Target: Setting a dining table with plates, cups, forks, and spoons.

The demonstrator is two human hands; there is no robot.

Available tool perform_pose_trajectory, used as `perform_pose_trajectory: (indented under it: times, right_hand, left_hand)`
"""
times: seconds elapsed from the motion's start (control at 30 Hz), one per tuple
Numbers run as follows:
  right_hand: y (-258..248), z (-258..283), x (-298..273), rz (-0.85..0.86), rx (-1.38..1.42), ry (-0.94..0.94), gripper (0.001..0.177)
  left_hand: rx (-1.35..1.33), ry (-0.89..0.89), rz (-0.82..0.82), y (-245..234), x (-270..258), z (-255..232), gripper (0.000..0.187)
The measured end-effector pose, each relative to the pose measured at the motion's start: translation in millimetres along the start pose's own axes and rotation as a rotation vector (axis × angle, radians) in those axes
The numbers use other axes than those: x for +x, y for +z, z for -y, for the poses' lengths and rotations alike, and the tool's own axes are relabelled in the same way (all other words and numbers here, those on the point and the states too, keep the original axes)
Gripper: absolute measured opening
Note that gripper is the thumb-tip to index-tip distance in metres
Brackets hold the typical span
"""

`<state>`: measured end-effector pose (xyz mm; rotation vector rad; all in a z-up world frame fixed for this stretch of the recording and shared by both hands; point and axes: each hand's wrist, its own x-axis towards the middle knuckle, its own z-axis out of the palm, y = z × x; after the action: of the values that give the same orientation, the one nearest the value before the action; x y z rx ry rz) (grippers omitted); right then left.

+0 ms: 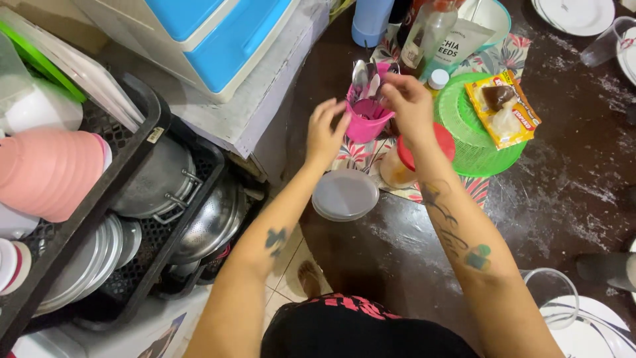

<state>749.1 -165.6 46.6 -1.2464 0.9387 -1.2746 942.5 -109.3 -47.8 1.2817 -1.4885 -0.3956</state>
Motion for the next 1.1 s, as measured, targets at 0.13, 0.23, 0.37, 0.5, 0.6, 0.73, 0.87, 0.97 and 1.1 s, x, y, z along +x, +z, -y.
perform_pose_trajectory:
  times: [0.13,0.23,0.37,0.5,0.6,0.73,0.87,0.97,1.1]
  right_hand:
    - [8.3,-5.3,16.5,0.021,-0.286,-0.062,0.023]
    - [5.0,-8.1,28.1,0.031,-0.399,-0.079,0.023]
    - [3.6,-8.7,38.9,0.039,-0.574,-0.155,0.025]
    - [3.9,-2.3,44.1,0.112,-0.722,-0.170,0.028]
    - [-2.5,-11.4,59.3,0.179,-0.732,-0.155,0.017]
    - [-6.7,7.0,68.8,0.069,-0.368,-0.116,0.010]
    - [-6.9,18.0,69.0,0.049,-0.173,-0.077,0.010]
    - [-7.8,18.0,65.6,0.046,-0.199,-0.078,0.011]
    - [-7.2,22.3,63.7,0.058,-0.180,-0.063,0.010]
  left_hand:
    - [0.025,-0.150,-0.116,41.3,49.9,22.0,0.021]
    - [-0.044,-0.286,-0.073,32.7,70.3,-3.7,0.019]
    - [-0.207,-0.407,0.009,22.9,84.8,-10.3,0.042]
    - [-0.365,-0.265,0.002,19.1,110.0,-18.5,0.046]
    - [-0.646,-0.161,-0.011,19.2,129.6,-10.3,0.043]
    - [-0.545,-0.296,-0.123,34.5,134.3,18.4,0.020]
    - [-0.070,-0.428,-0.067,55.3,124.9,46.0,0.017]
    - [0.006,-0.497,-0.003,60.4,127.3,34.7,0.017]
    - [-0.179,-0.482,-0.040,57.3,135.3,18.9,0.016]
